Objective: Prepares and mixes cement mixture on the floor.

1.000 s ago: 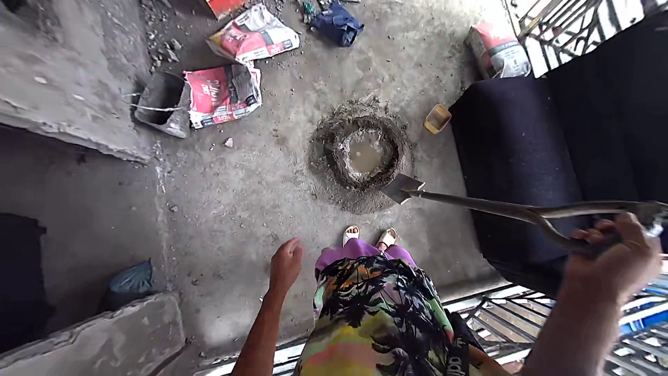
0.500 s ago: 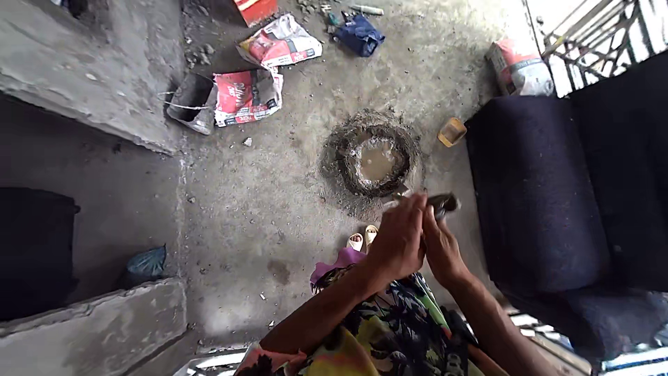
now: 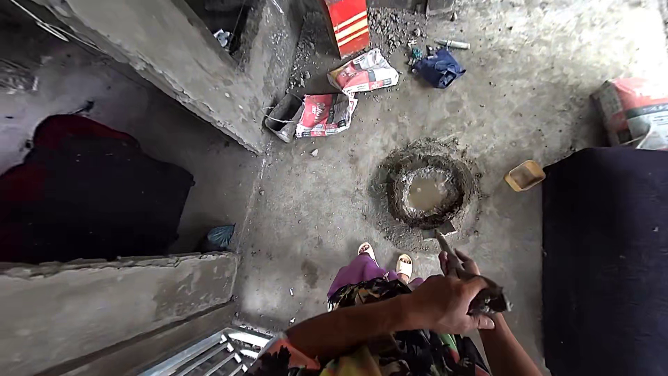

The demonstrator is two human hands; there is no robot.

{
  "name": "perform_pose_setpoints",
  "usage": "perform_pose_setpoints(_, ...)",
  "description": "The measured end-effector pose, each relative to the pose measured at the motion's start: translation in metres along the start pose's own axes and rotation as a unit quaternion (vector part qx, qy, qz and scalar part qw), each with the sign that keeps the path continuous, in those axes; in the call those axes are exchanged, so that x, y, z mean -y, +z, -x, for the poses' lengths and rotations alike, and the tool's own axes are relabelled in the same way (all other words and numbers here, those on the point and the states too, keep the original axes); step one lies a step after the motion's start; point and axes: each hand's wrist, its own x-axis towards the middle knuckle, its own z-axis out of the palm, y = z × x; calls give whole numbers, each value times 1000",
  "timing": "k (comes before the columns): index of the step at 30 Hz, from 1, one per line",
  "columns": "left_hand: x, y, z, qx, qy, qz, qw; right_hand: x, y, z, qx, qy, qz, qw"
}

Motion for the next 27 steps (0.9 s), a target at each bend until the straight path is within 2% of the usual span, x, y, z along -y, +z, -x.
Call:
perform_pose_setpoints(2, 14, -17, 10, -23, -22, 8, 999, 5, 28, -20, 9, 60, 88, 994)
perform_pose_setpoints(5, 47, -47, 26, -86, -9, 10, 996, -8, 79, -24, -36, 65, 214, 974)
perform_pose_setpoints(8, 87, -97, 36, -167, 7, 14, 986, -27, 135, -29, -83, 41, 179, 979)
perform_pose_setpoints(10, 121, -133, 51, -225, -25, 52, 973, -52, 178, -47, -111, 14, 157, 981)
perform_pose_setpoints(11, 138, -145, 63, -262, -58, 94, 959, -67, 196, -64, -124, 4, 161, 979)
perform_pose_setpoints(13, 169, -163, 79, -346, -122, 216, 905, -96, 236, -94, -155, -11, 182, 971)
perform_pose_setpoints(15, 189, -183, 90, -394, -147, 299, 856, -119, 268, -111, -182, -13, 188, 965)
perform_pose_setpoints(17, 208, -215, 103, -379, -126, 320, 859, -129, 299, -117, -185, -25, 155, 970)
perform_pose_setpoints(19, 225, -248, 132, -326, -87, 270, 902, -146, 318, -107, -171, -34, 95, 980)
perform_pose_setpoints(22, 238, -304, 175, -249, 30, 128, 959, -168, 349, -72, -128, -26, 8, 991)
perform_pose_setpoints(27, 241, -381, 195, -124, 149, 65, 979, -183, 390, -38, -120, 33, -59, 991)
